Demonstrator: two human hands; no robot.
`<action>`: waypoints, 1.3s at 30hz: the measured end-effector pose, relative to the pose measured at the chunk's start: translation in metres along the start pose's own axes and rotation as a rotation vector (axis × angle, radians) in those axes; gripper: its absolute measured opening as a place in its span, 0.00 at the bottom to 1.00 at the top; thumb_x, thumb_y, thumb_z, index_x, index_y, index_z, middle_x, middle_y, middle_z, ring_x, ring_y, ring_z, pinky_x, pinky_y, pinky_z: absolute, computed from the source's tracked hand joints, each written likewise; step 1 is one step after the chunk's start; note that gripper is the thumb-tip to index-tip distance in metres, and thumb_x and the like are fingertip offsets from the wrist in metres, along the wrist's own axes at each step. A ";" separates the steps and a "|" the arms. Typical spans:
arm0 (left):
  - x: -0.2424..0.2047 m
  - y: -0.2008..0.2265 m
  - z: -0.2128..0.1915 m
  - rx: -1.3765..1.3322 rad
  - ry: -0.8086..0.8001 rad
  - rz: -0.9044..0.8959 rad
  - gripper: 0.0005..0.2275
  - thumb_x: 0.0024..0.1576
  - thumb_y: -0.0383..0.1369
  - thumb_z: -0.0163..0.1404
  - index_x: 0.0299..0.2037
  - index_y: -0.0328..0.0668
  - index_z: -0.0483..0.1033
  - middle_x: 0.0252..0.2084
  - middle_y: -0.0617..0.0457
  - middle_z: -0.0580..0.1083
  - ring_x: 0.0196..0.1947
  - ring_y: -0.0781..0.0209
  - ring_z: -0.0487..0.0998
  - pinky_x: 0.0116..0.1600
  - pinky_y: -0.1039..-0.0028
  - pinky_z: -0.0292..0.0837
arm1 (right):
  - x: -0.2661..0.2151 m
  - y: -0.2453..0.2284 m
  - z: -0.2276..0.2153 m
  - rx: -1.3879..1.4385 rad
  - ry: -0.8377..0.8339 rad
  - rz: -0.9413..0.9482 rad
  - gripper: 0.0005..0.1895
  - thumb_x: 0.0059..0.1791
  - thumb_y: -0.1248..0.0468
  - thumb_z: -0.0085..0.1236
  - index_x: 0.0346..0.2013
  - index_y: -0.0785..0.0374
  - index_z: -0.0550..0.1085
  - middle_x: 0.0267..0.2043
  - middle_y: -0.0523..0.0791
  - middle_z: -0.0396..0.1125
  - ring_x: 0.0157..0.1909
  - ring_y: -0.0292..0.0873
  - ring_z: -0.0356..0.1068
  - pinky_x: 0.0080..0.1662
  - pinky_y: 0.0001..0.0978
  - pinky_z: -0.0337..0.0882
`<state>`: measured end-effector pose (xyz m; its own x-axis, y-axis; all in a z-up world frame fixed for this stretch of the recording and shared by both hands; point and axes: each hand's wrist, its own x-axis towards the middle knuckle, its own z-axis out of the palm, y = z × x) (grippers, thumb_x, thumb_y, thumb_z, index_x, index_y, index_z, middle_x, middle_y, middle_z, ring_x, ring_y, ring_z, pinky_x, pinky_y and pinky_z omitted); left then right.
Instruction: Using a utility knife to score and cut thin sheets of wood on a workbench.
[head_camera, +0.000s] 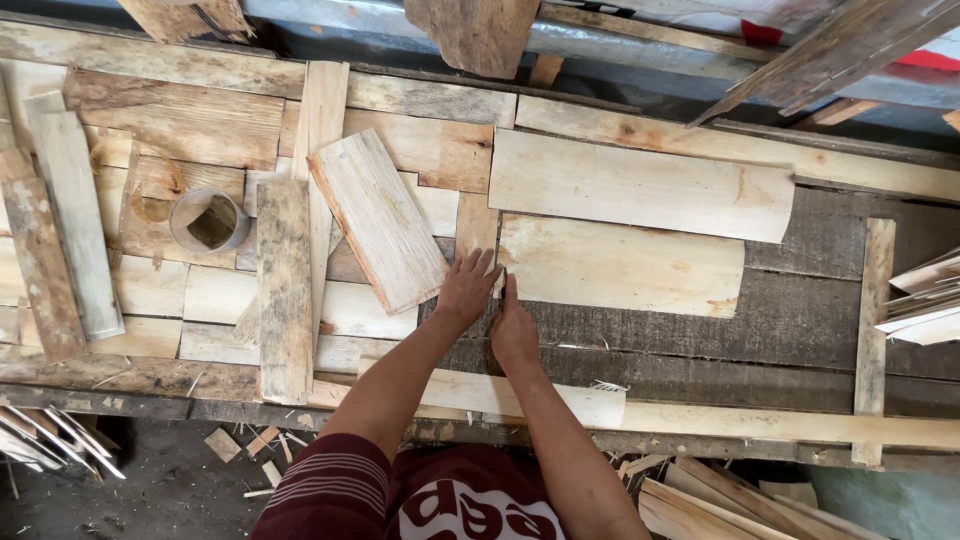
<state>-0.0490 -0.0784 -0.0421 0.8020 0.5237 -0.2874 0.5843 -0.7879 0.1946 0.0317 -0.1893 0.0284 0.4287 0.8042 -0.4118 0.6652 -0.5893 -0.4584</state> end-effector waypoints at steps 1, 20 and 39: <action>-0.003 0.003 -0.005 -0.003 -0.004 0.002 0.27 0.61 0.34 0.47 0.72 0.51 0.57 0.77 0.48 0.48 0.76 0.48 0.47 0.72 0.53 0.49 | -0.001 -0.001 -0.001 -0.001 -0.003 0.004 0.38 0.56 0.66 0.43 0.78 0.60 0.41 0.34 0.55 0.72 0.31 0.56 0.72 0.33 0.51 0.72; -0.012 0.013 -0.015 -0.058 0.039 -0.135 0.23 0.64 0.40 0.45 0.71 0.57 0.62 0.79 0.49 0.46 0.78 0.54 0.46 0.73 0.51 0.49 | -0.025 -0.001 0.002 0.076 0.038 -0.015 0.37 0.54 0.69 0.45 0.77 0.63 0.45 0.36 0.59 0.73 0.33 0.62 0.74 0.35 0.54 0.73; -0.009 0.011 -0.015 -0.081 -0.007 -0.139 0.24 0.64 0.43 0.46 0.71 0.60 0.62 0.79 0.48 0.45 0.77 0.52 0.47 0.73 0.52 0.50 | -0.053 0.000 0.004 0.098 -0.074 0.137 0.39 0.55 0.68 0.45 0.78 0.58 0.42 0.34 0.57 0.74 0.33 0.57 0.75 0.38 0.50 0.75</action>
<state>-0.0481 -0.0873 -0.0234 0.7122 0.6229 -0.3235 0.6976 -0.6795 0.2274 0.0062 -0.2320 0.0470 0.4627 0.7103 -0.5305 0.5392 -0.7004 -0.4676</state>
